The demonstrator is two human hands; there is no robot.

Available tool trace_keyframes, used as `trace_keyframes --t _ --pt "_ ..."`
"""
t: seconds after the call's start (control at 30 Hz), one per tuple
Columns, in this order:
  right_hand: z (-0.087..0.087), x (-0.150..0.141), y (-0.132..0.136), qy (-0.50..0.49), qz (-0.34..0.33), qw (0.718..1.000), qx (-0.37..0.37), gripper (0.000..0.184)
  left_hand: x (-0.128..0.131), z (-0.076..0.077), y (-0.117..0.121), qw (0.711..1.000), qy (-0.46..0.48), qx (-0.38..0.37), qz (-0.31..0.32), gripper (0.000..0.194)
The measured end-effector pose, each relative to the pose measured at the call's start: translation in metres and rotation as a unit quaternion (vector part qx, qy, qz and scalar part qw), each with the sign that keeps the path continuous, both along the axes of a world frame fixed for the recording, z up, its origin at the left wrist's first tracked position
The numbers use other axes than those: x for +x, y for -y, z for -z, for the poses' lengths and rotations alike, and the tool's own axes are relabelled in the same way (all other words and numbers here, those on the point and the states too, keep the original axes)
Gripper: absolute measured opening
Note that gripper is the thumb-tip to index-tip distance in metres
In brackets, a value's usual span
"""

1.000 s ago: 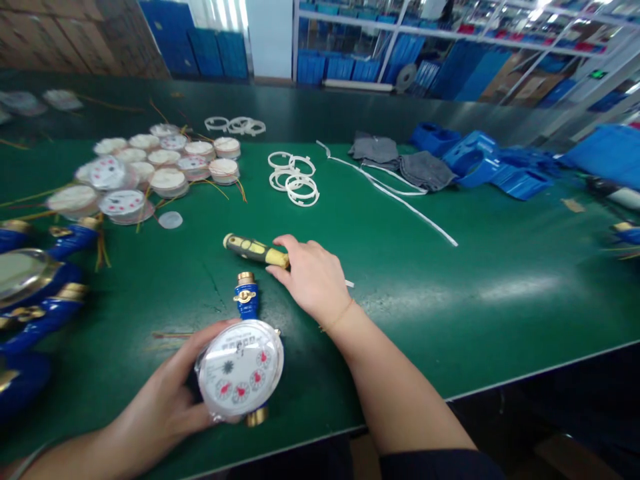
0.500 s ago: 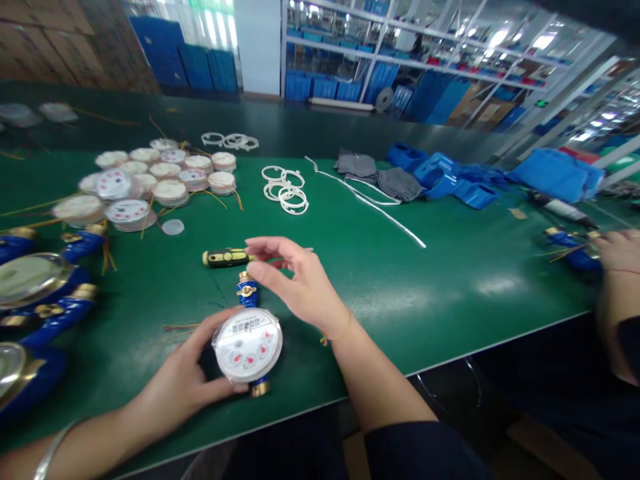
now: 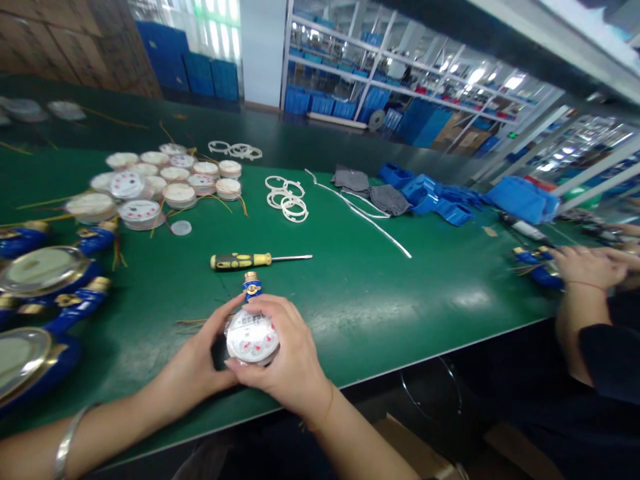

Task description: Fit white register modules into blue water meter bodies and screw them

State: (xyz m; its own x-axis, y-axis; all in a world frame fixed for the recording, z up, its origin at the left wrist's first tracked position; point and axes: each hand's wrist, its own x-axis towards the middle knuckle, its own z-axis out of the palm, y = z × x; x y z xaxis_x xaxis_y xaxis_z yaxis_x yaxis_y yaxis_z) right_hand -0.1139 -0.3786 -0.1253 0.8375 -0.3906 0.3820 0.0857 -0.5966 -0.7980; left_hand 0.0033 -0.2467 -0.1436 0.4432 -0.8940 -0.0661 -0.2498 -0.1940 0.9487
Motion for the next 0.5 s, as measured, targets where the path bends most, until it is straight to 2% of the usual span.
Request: trace_keyframes --t 0.13,0.27,0.37,0.5 --pt "-0.009 -0.006 0.001 -0.017 -0.009 1.000 0.020 0.053 0.000 0.005 0.001 1.000 -0.015 0.000 0.000 0.093" --pt "-0.018 -0.016 0.018 -0.028 0.013 0.998 0.053 0.045 0.002 0.021 0.000 1.000 0.002 -0.003 -0.001 0.098" --pt "-0.020 -0.027 0.049 -0.020 0.053 0.997 0.054 0.043 0.004 0.036 -0.001 0.999 0.035 -0.029 -0.014 0.091" --pt "-0.023 -0.044 0.112 -0.064 0.117 0.989 -0.058 0.048 0.008 0.047 -0.001 0.993 0.091 -0.071 -0.026 0.077"
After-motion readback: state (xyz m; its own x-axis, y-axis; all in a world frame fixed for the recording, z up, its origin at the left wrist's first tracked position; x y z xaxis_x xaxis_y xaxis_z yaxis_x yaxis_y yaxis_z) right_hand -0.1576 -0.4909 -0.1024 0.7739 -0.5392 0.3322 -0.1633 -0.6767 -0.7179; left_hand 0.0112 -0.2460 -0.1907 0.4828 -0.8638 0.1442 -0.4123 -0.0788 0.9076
